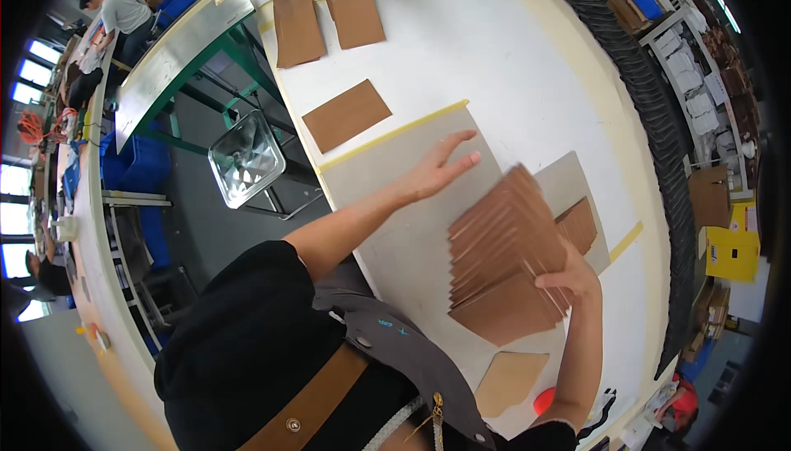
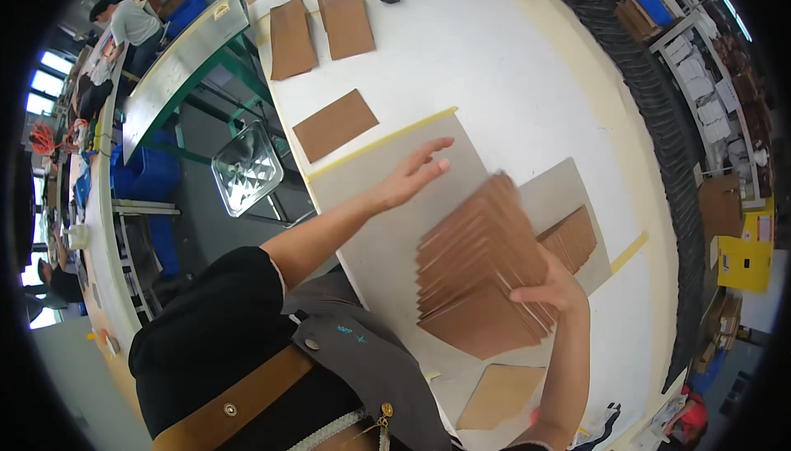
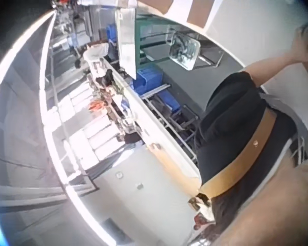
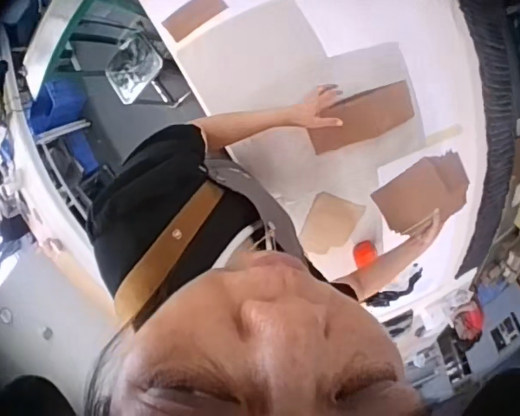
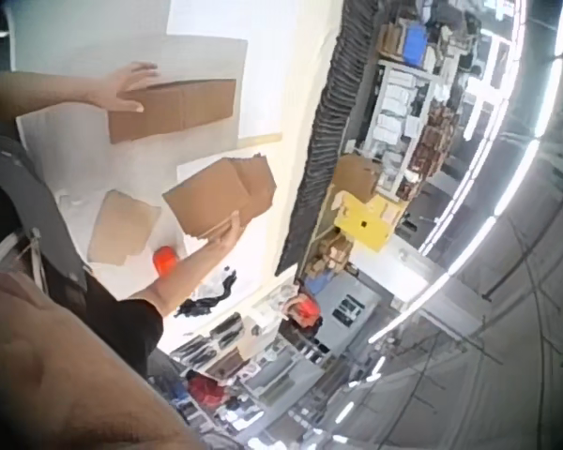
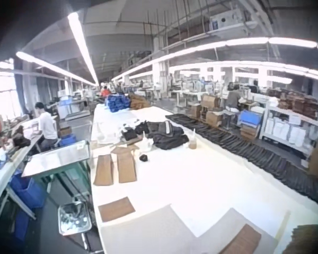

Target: The person stacks brown cardboard pieces on a table, applies glue to the edges with a brush, and then folds and presses the glued edges on a metal surface to form boxes. The process is repeated for multiple pieces.

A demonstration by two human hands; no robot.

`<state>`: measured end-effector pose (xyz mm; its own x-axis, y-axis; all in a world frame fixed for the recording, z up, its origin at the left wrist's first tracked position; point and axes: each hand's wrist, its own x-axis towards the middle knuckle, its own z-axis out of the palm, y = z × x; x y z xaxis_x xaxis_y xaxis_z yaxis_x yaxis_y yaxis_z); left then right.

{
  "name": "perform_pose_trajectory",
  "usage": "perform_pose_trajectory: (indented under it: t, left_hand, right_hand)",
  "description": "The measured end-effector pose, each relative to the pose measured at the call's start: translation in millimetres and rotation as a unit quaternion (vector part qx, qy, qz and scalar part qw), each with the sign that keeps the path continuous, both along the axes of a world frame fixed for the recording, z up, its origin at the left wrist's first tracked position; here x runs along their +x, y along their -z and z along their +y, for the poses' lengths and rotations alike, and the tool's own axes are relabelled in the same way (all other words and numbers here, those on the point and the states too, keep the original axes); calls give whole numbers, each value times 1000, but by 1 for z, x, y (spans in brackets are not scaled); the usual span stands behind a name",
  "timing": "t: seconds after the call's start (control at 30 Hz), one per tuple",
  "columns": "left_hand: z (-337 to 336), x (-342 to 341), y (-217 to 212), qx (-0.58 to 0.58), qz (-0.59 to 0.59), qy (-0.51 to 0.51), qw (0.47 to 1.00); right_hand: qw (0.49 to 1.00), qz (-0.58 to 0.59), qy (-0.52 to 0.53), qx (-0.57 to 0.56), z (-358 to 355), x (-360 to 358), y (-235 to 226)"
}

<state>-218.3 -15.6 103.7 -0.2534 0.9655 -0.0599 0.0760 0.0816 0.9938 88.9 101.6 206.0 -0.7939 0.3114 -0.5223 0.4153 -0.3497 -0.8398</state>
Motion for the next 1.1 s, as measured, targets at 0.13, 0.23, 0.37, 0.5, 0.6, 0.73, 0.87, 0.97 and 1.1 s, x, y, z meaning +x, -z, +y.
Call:
perform_pose_trajectory:
  t: [0.13,0.23,0.37,0.5,0.6,0.73,0.87,0.97,1.1]
  left_hand:
    - [-36,-85,9,-116,34,54,991]
    - [-63,-117,30,-222,130,126,958]
    - [-90,-131,60,-257,247,79,931]
    - [-103,-125,79,-240,242,20,940]
    - [-109,-119,73,-253,231,28,939]
    - [-106,-104,50,-96,444,-28,890]
    - [-88,-59,48,-20,239,134,961]
    - [-79,-30,58,35,296,159,941]
    - [-82,-7,69,2,367,96,925]
  right_hand:
    - [924,-108,-363,44,10,-161,35]
    - [878,-98,-419,210,10,-244,74]
    - [888,-53,-93,447,14,-257,96]
    - [938,-163,75,295,-19,-172,97]
    - [928,-324,78,166,-75,-110,117]
    - [899,-314,293,84,-135,-84,169]
    - [876,-215,429,44,-145,-92,197]
    - [861,-235,426,149,-141,-99,199]
    - [826,-150,484,246,-154,-100,195]
